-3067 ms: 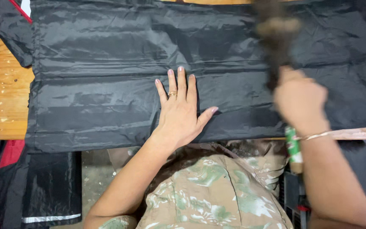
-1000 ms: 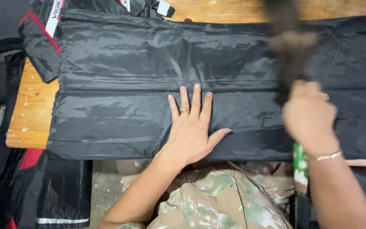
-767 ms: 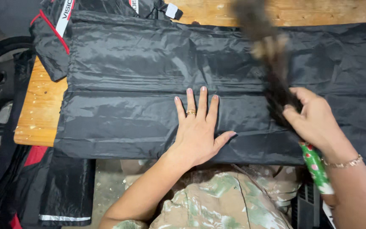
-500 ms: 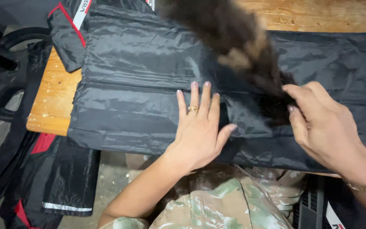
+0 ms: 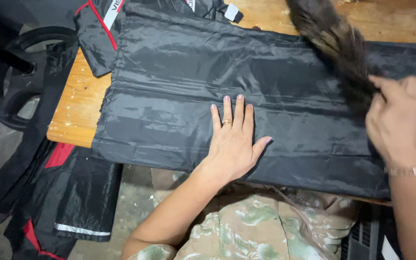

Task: The person uses a feather duster to clean the surface of a black fabric item laid out on a wooden table. They repeatedly sweep the duster across the material while holding it in place with their other hand.

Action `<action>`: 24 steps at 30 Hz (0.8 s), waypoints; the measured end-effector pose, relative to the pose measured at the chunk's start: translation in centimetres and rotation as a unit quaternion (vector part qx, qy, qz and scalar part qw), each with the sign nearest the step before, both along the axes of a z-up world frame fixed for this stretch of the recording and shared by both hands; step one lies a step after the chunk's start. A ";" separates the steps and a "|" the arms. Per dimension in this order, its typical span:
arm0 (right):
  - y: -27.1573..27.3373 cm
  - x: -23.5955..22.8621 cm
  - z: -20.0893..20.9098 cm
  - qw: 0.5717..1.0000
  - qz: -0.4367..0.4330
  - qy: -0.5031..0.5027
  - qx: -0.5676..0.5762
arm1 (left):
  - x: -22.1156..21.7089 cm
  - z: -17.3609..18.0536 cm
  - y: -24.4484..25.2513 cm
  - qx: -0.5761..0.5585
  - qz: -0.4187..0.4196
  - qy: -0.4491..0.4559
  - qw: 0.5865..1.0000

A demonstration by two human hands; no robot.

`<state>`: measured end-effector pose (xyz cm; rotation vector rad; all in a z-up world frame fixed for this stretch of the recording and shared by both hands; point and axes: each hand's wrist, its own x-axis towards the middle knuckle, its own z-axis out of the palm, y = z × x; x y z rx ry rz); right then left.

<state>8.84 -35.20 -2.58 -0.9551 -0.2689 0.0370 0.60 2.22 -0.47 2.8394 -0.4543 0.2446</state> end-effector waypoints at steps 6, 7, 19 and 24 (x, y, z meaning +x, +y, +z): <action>10.6 -7.9 5.9 0.561 -0.106 -0.125 -0.811 | -0.1 0.8 0.0 -0.031 -0.009 -0.001 0.999; 9.9 -7.4 4.8 0.512 -0.106 -0.129 -0.843 | -0.2 0.8 0.1 -0.013 -0.002 -0.024 1.000; 10.3 -12.9 5.9 0.457 -0.209 -0.112 -0.857 | 0.1 1.0 -0.1 0.015 -0.019 0.014 1.000; 4.0 -10.4 1.9 0.426 -0.158 -0.017 -0.891 | -0.1 -0.1 0.0 0.017 -0.002 -0.004 1.000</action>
